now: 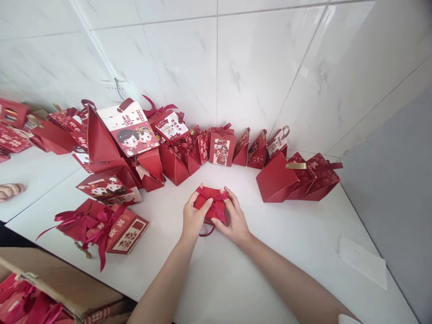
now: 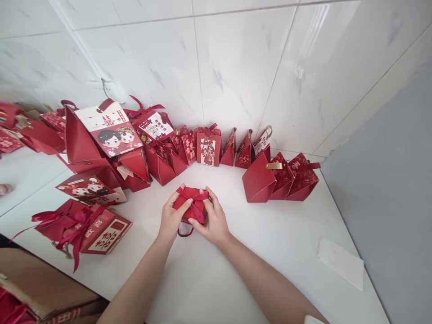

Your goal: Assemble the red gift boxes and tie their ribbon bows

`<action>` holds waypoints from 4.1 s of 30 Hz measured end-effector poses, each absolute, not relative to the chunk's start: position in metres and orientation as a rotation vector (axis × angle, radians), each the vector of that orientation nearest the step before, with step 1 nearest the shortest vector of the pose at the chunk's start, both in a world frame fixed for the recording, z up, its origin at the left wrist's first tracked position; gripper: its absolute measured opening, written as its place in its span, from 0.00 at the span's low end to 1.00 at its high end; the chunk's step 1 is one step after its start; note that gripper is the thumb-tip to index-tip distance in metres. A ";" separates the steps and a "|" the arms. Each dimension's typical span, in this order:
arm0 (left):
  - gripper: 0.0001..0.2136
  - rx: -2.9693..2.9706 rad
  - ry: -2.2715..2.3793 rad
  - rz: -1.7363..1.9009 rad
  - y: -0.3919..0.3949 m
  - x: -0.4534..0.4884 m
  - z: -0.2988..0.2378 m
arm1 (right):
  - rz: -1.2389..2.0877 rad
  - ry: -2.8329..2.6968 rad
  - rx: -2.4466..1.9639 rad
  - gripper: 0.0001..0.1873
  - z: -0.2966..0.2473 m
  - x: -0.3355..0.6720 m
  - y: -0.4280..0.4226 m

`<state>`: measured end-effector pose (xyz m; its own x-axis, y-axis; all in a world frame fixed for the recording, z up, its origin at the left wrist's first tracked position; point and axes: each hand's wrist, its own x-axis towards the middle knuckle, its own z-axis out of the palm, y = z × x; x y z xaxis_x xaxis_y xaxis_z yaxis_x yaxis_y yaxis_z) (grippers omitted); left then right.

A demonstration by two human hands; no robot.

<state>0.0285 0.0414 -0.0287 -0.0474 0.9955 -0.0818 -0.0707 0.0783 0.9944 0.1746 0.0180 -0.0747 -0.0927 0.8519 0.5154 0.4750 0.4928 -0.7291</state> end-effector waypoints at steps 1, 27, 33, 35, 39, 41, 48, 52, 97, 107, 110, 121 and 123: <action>0.33 1.067 1.233 1.226 0.040 0.029 -0.028 | 0.464 -1.741 -1.137 0.41 -0.074 0.174 0.017; 0.29 1.239 1.163 1.220 0.042 0.021 -0.033 | 0.436 -1.753 -1.142 0.50 -0.076 0.179 0.020; 0.30 1.261 1.087 1.118 0.045 0.015 -0.031 | 0.440 -1.740 -1.182 0.53 -0.075 0.177 0.018; 0.30 1.268 1.081 1.107 0.045 0.014 -0.030 | 0.424 -1.742 -1.178 0.54 -0.076 0.176 0.017; 0.30 1.264 1.086 1.101 0.045 0.014 -0.029 | 0.419 -1.735 -1.176 0.53 -0.078 0.177 0.018; 0.29 1.238 1.090 1.122 0.044 0.015 -0.030 | 0.436 -1.736 -1.177 0.52 -0.078 0.177 0.018; 0.27 1.137 1.075 1.167 0.043 0.020 -0.032 | 0.455 -1.743 -1.178 0.53 -0.077 0.178 0.019; 0.28 1.132 1.069 1.149 0.044 0.019 -0.032 | 0.467 -1.743 -1.174 0.54 -0.076 0.178 0.019; 0.20 1.854 0.861 1.608 0.037 0.010 -0.037 | 0.194 -1.850 -0.935 0.59 -0.074 0.183 0.021; 0.17 1.193 1.021 1.447 0.049 0.010 -0.042 | 0.519 -1.672 -1.050 0.43 -0.081 0.181 0.022; 0.19 0.913 1.105 1.397 0.060 -0.001 -0.044 | 0.541 -1.601 -1.078 0.35 -0.082 0.184 0.025; 0.51 1.661 0.833 0.671 0.060 -0.025 -0.038 | 0.565 -1.604 -1.021 0.30 -0.077 0.189 0.022; 0.46 1.670 0.835 0.708 0.061 -0.023 -0.039 | 0.561 -1.592 -1.004 0.28 -0.077 0.189 0.021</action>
